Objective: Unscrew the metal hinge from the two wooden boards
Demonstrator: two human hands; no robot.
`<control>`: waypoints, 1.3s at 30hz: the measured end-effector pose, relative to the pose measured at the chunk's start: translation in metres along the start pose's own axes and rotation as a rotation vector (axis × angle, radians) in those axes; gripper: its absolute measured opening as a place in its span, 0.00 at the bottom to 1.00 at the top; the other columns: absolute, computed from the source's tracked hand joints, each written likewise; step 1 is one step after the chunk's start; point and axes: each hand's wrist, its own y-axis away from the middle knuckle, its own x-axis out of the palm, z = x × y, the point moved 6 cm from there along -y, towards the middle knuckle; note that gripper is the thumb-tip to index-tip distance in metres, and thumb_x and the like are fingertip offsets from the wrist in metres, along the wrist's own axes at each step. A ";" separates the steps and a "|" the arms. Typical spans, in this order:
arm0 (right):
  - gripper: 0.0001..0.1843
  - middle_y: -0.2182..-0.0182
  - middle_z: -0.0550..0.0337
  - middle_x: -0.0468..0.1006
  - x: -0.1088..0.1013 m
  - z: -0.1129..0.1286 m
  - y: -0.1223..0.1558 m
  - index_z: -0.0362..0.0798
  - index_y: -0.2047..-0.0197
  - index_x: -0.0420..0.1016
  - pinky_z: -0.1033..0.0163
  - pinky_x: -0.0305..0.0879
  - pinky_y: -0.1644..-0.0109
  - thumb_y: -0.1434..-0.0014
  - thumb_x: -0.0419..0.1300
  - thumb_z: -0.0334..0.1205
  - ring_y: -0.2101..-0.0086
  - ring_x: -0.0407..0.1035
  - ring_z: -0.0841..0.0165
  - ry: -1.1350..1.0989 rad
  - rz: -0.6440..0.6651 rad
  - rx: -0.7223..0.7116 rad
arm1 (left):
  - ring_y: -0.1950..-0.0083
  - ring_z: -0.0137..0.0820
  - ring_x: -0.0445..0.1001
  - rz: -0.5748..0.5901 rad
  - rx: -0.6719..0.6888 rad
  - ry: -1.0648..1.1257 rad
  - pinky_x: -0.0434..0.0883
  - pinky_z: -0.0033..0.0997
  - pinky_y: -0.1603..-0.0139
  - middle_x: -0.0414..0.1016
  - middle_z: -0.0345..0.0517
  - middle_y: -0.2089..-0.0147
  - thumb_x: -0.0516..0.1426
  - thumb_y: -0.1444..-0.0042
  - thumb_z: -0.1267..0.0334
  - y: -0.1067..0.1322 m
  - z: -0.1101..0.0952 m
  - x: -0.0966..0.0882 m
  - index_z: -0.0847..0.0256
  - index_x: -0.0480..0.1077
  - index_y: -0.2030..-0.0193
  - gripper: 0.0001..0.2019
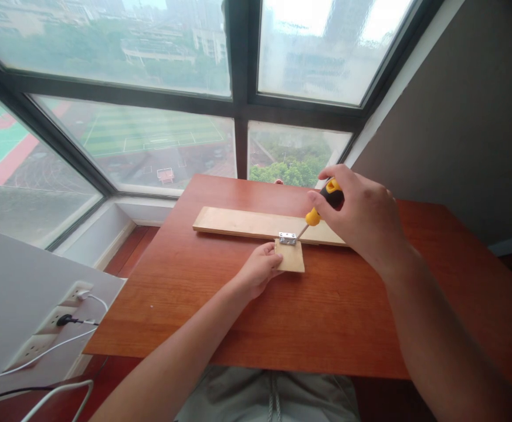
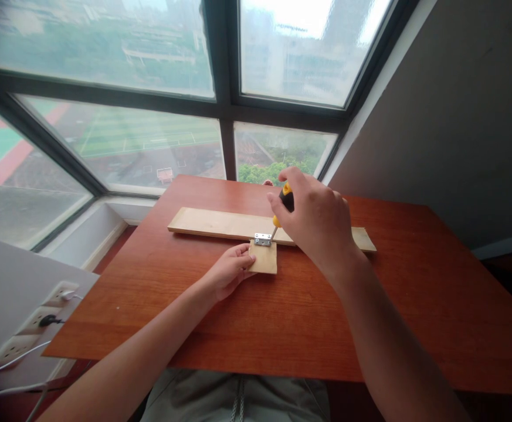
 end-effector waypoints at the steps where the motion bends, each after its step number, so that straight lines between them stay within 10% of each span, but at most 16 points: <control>1: 0.16 0.61 0.55 0.81 0.000 0.000 0.000 0.52 0.50 0.71 0.59 0.60 0.67 0.41 0.57 0.44 0.66 0.73 0.59 -0.016 0.002 -0.001 | 0.58 0.35 0.80 0.004 0.002 -0.001 0.77 0.30 0.58 0.80 0.56 0.56 0.60 0.52 0.76 0.000 0.000 0.000 0.67 0.74 0.58 0.13; 39: 0.13 0.59 0.55 0.79 -0.002 0.000 -0.001 0.50 0.54 0.73 0.60 0.57 0.69 0.45 0.57 0.38 0.70 0.70 0.64 -0.030 -0.004 -0.043 | 0.58 0.34 0.81 -0.010 -0.006 -0.019 0.77 0.28 0.58 0.80 0.56 0.55 0.56 0.48 0.79 0.003 -0.001 0.001 0.67 0.72 0.56 0.13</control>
